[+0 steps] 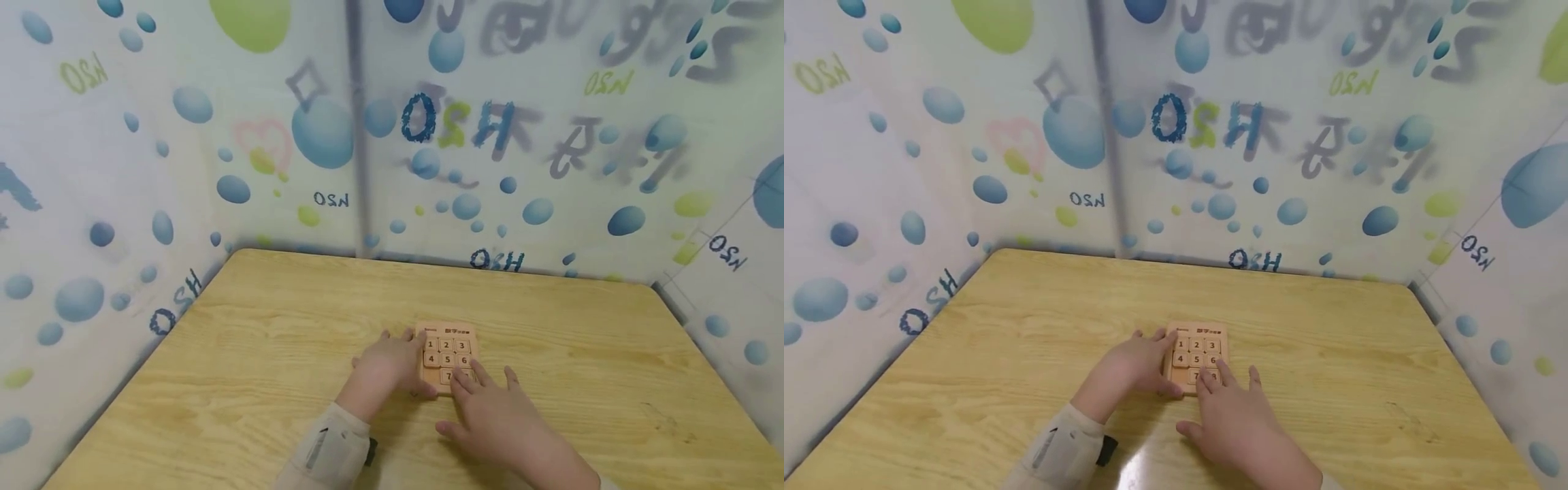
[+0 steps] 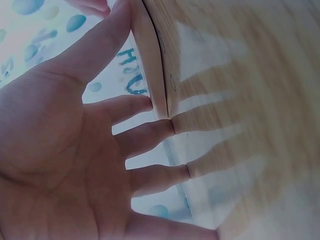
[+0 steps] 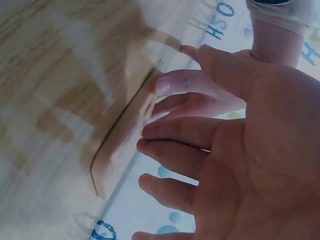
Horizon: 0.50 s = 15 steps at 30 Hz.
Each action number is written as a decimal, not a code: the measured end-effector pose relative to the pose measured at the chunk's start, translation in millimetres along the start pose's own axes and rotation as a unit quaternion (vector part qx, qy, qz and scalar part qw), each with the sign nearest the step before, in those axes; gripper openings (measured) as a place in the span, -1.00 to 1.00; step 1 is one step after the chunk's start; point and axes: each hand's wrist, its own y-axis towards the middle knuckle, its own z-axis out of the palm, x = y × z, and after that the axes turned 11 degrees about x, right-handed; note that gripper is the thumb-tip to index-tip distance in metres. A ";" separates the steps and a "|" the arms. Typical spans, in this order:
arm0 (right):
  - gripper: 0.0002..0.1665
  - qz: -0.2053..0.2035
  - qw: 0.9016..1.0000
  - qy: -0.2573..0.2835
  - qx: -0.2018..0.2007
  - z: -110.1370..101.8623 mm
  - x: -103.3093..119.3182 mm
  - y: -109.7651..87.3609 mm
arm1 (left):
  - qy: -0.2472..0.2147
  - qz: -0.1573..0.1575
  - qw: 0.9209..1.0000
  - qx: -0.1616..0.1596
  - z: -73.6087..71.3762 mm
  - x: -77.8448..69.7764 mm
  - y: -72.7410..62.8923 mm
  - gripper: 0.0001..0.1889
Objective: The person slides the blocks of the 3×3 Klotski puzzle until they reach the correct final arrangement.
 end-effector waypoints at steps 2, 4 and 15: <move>-0.03 0.002 1.000 0.000 -0.006 2.2 2.0 0.0 | -0.003 0.001 1.000 0.002 -0.4 -0.8 0.0 0.14; -0.06 0.006 1.000 0.001 -0.012 3.6 2.9 1.1 | -0.007 0.002 1.000 0.002 -0.7 -1.1 -0.3 0.14; -0.14 -0.053 0.998 0.042 -0.017 6.5 3.1 13.3 | -0.012 0.005 1.000 0.001 -0.5 -3.0 -1.0 0.14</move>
